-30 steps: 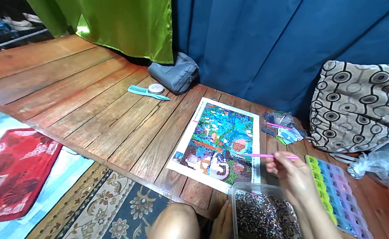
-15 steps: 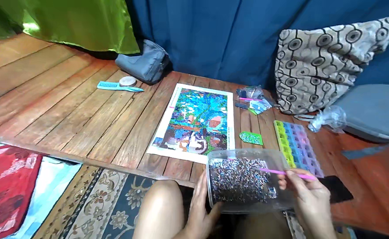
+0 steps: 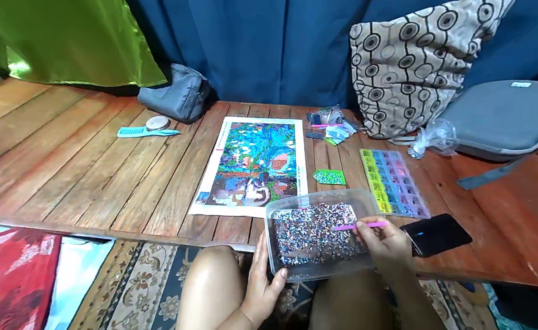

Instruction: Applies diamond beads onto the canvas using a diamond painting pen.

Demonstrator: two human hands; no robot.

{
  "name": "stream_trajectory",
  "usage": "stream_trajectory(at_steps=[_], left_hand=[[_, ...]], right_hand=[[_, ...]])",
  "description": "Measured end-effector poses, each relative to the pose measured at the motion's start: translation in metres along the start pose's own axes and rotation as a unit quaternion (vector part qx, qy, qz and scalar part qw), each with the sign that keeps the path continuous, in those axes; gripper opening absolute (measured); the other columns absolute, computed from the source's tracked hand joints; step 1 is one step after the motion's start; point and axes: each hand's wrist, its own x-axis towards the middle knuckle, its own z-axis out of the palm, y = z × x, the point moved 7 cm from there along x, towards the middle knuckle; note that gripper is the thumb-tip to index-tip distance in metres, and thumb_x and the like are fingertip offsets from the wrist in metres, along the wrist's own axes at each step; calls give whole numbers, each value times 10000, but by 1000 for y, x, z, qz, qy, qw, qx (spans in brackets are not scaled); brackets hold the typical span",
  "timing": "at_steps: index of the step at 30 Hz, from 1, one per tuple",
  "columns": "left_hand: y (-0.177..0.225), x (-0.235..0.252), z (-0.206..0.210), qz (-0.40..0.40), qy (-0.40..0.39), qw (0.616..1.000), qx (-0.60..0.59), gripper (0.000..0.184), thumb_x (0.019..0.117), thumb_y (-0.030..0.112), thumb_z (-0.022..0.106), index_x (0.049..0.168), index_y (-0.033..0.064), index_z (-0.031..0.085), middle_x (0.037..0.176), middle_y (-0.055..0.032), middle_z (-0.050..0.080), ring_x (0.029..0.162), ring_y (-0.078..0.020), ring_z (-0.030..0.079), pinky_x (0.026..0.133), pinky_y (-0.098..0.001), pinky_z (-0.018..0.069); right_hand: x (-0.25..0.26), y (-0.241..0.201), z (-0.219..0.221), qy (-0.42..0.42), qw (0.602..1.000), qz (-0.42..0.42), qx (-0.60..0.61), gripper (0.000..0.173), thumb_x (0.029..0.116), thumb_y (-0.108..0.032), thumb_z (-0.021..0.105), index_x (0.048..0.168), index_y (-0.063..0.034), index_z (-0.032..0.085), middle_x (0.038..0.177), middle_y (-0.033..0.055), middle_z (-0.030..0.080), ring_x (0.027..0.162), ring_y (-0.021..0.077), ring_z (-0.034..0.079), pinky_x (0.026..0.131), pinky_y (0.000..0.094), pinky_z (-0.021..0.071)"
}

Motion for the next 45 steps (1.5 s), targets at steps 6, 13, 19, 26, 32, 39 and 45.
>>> stream_trajectory(at_steps=[6, 13, 19, 26, 32, 39, 45], left_hand=[[-3, -2, -1, -3, 4, 1000, 7, 956, 953, 656, 440, 1479, -141, 391, 1534, -334, 389, 1483, -260, 376, 1216, -338, 272], [-4, -1, 0, -7, -1, 1000, 6, 949, 962, 651, 429, 1488, -138, 378, 1548, -331, 369, 1496, -256, 353, 1224, -335, 254], [-3, -1, -1, -8, -3, 1000, 12, 946, 961, 648, 432, 1492, -133, 376, 1549, -324, 374, 1499, -259, 347, 1226, -337, 250], [-4, -1, 0, -1, -2, 1000, 2, 939, 966, 653, 422, 1507, -113, 367, 1559, -306, 373, 1504, -236, 337, 1230, -333, 238], [-4, -1, 0, -1, -4, 1000, -6, 928, 969, 659, 428, 1524, -82, 362, 1575, -285, 361, 1506, -219, 333, 1233, -333, 242], [-3, -1, 0, 5, 1, 1000, -9, 942, 963, 668, 434, 1522, -88, 361, 1573, -289, 362, 1503, -216, 337, 1231, -330, 245], [-2, -1, -1, 5, 6, 1000, -6, 945, 957, 667, 440, 1504, -101, 382, 1552, -295, 389, 1489, -205, 361, 1219, -315, 260]], right_hand=[[-1, 0, 1, -2, 1000, -1, 2, 173, 944, -192, 569, 921, -43, 655, 672, -80, 602, 556, -68, 547, 544, 121, 476], [0, -2, 0, 4, 1000, 5, -2, 161, 952, -175, 567, 933, -40, 652, 676, -81, 600, 555, -72, 543, 543, 118, 474], [0, -2, 2, -9, 1000, 17, -3, 155, 960, -176, 569, 929, -43, 642, 671, -76, 594, 550, -68, 536, 539, 119, 464], [4, -5, 6, -41, 997, 43, 45, 111, 977, -121, 579, 960, -30, 639, 697, -67, 629, 549, -64, 555, 536, 112, 478], [6, -8, 8, -52, 996, 50, 55, 76, 982, -88, 593, 963, -29, 637, 698, -66, 634, 554, -69, 557, 539, 100, 471], [3, -2, 7, -59, 996, 51, 49, 81, 967, -96, 591, 934, -38, 637, 674, -68, 616, 554, -57, 559, 541, 119, 481], [3, -2, 8, -67, 996, 42, 51, 78, 952, -100, 591, 905, -56, 636, 651, -83, 599, 544, -60, 549, 531, 114, 468]])
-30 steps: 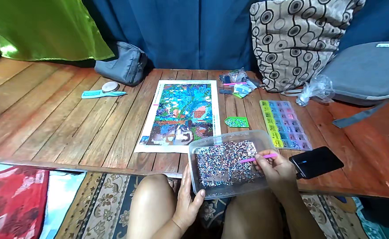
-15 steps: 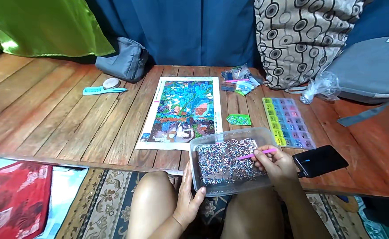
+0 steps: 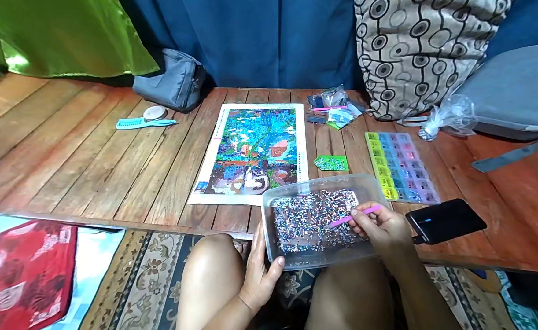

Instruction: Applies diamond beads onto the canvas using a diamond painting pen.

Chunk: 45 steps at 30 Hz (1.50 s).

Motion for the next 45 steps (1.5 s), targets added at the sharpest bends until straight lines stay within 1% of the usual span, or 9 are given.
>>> stream_trajectory(at_steps=[7, 13, 17, 22, 28, 33, 38, 40, 45], left_hand=[[0, 0, 0, -3, -5, 1000, 1, 937, 965, 667, 430, 1520, -86, 367, 1570, -284, 369, 1504, -212, 335, 1230, -328, 243], [-1, 1, 1, -2, -11, 1000, -11, 915, 967, 662, 440, 1544, -43, 352, 1591, -248, 358, 1503, -183, 332, 1233, -332, 245], [0, 1, 1, 5, -12, 1000, -10, 913, 968, 669, 432, 1552, -28, 348, 1598, -231, 357, 1504, -169, 328, 1237, -327, 241], [0, 0, 1, 7, -5, 1000, -10, 914, 967, 660, 441, 1535, -52, 365, 1584, -252, 367, 1499, -174, 338, 1230, -318, 247], [-2, 0, 1, 10, -6, 1000, -14, 912, 968, 668, 436, 1541, -38, 363, 1592, -239, 363, 1507, -177, 322, 1237, -322, 236], [-2, -1, 1, 0, -4, 1000, -8, 919, 966, 661, 440, 1526, -64, 373, 1577, -265, 372, 1502, -194, 336, 1231, -328, 244], [-2, 0, 1, 2, -6, 1000, -8, 905, 969, 657, 441, 1539, -41, 367, 1584, -249, 370, 1503, -188, 334, 1231, -330, 249], [-1, 0, 1, -2, -6, 1000, -5, 918, 966, 659, 440, 1533, -59, 365, 1579, -262, 370, 1503, -196, 334, 1228, -329, 249], [0, 0, 0, -5, -7, 1000, -2, 921, 969, 656, 434, 1529, -72, 361, 1577, -269, 369, 1505, -195, 330, 1231, -322, 238]], right_hand=[[0, 2, 3, -38, 999, 2, -30, 91, 941, -123, 594, 872, -80, 635, 631, -75, 591, 535, -37, 549, 527, 146, 470], [-1, 3, 8, -89, 993, 25, -79, 129, 946, -125, 599, 820, -99, 607, 603, -55, 547, 530, 14, 526, 531, 205, 448], [-1, 2, 10, -97, 990, 11, -102, 123, 939, -138, 608, 820, -109, 615, 598, -60, 540, 528, 15, 518, 528, 213, 440], [-2, 0, 12, -101, 988, -8, -115, 141, 938, -154, 594, 811, -100, 625, 594, -56, 529, 530, 26, 506, 535, 237, 437], [-1, 0, 14, -109, 987, -5, -118, 157, 948, -138, 603, 797, -97, 621, 593, -50, 522, 535, 29, 502, 542, 235, 432], [-1, 0, 14, -115, 986, -1, -120, 151, 944, -148, 606, 798, -109, 617, 589, -63, 520, 532, 15, 497, 540, 222, 425], [0, 0, 15, -116, 985, 1, -124, 148, 945, -152, 605, 803, -111, 617, 591, -62, 521, 534, 21, 498, 543, 226, 425], [0, 1, 15, -116, 985, 1, -125, 147, 943, -154, 606, 803, -110, 621, 590, -62, 519, 532, 21, 495, 542, 229, 424], [0, 3, 13, -111, 990, 13, -91, 117, 929, -153, 598, 825, -114, 634, 601, -67, 555, 533, 11, 535, 534, 208, 457]])
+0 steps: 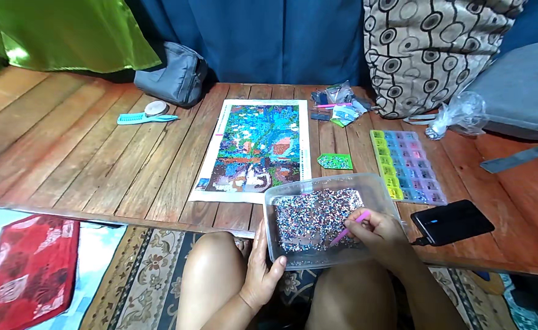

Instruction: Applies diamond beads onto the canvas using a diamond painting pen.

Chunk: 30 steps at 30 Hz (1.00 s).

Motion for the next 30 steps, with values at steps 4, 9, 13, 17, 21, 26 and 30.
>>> stream_trajectory(at_steps=[4, 9, 13, 17, 21, 26, 30], left_hand=[[-2, 0, -1, 0, 6, 1000, 2, 925, 964, 654, 442, 1516, -86, 374, 1565, -285, 378, 1501, -217, 340, 1227, -332, 247], [-1, 0, -1, -4, 3, 1000, 5, 932, 964, 646, 442, 1499, -116, 380, 1557, -309, 372, 1498, -225, 348, 1226, -327, 250], [5, 2, 0, -2, 6, 1000, -5, 953, 967, 657, 431, 1490, -137, 370, 1545, -317, 384, 1484, -227, 368, 1221, -346, 265], [11, 3, 1, -2, -1, 1000, -8, 905, 985, 585, 456, 1469, -175, 371, 1533, -355, 372, 1488, -306, 358, 1230, -388, 249], [20, 6, 0, -18, -18, 1000, -15, 820, 984, 444, 500, 1464, -202, 344, 1532, -380, 350, 1482, -374, 349, 1233, -425, 241], [23, 8, -1, -30, -19, 998, -52, 796, 966, 372, 550, 1460, -213, 335, 1537, -383, 337, 1482, -381, 343, 1233, -432, 246], [20, 8, 0, -28, -20, 997, -67, 806, 932, 330, 585, 1455, -226, 325, 1528, -399, 334, 1477, -401, 342, 1232, -452, 241]], right_hand=[[2, 1, -1, 3, 999, 2, 45, 103, 929, -123, 591, 833, -112, 627, 603, -75, 568, 524, -11, 543, 522, 170, 465], [2, 4, -5, 13, 993, 16, 119, 96, 938, -94, 573, 858, -106, 625, 626, -80, 621, 530, -24, 581, 515, 143, 490], [8, 0, -10, 30, 971, 38, 235, 126, 910, -59, 521, 852, -122, 614, 623, -86, 656, 522, -1, 614, 508, 161, 522], [25, -12, -12, 33, 951, 30, 307, 160, 959, -53, 487, 883, -108, 617, 650, -51, 695, 535, 31, 641, 514, 182, 538], [51, -39, -7, 55, 933, 18, 356, 231, 1012, -23, 420, 886, -95, 599, 644, -22, 700, 517, 37, 639, 503, 169, 534], [85, -75, 14, 86, 935, 27, 343, 250, 1039, -8, 431, 876, -69, 611, 636, -33, 669, 509, 28, 612, 505, 161, 521], [111, -92, 37, 86, 941, 46, 324, 184, 1054, -16, 483, 909, -49, 591, 644, -30, 655, 522, 27, 604, 523, 167, 521]])
